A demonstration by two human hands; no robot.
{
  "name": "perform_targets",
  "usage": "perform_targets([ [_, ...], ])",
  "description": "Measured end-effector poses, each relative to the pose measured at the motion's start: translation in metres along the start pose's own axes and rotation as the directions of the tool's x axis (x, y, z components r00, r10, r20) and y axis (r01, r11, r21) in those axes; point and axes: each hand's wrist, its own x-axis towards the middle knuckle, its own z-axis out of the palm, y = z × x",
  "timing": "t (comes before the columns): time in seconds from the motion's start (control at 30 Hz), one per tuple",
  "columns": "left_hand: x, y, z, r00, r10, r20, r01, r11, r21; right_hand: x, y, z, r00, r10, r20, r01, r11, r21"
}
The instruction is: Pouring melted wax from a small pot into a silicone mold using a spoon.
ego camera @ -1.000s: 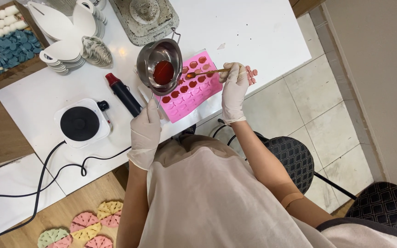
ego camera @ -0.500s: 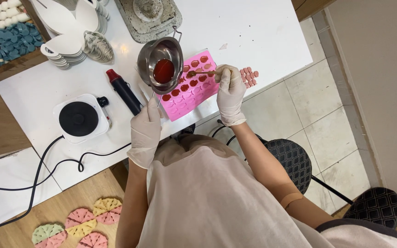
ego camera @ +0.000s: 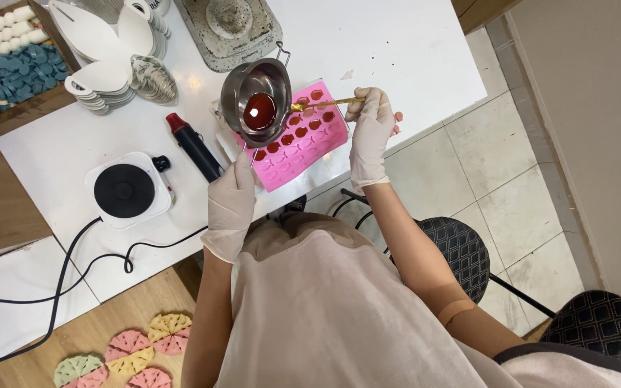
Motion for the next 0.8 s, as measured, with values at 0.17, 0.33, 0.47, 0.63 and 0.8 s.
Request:
perform_targets([
  [0.17, 0.001, 0.018, 0.002, 0.998, -0.040, 0.045, 0.041, 0.999, -0.034, -0.010, -0.008, 0.016, 0.992, -0.029, 0.121, 0.027, 1.000, 0.016],
  [0.33, 0.006, 0.016, 0.011, 0.997, -0.040, 0.068, 0.041, 0.999, -0.007, -0.012, -0.001, 0.019, 0.992, -0.043, 0.116, 0.045, 0.999, -0.011],
  [0.47, 0.010, 0.008, 0.020, 0.997, 0.002, 0.080, -0.005, 0.999, 0.039, -0.009, 0.009, 0.016, 0.997, 0.003, 0.076, -0.002, 1.000, -0.010],
  [0.63, 0.014, 0.008, 0.024, 0.992, 0.043, 0.119, -0.047, 0.998, 0.030, 0.002, 0.030, 0.002, 0.999, 0.049, 0.011, -0.049, 0.999, 0.015],
  [0.8, 0.018, 0.011, 0.024, 0.986, 0.014, 0.169, -0.024, 0.998, 0.062, 0.006, 0.030, -0.008, 0.993, 0.114, -0.040, -0.111, 0.991, 0.067],
])
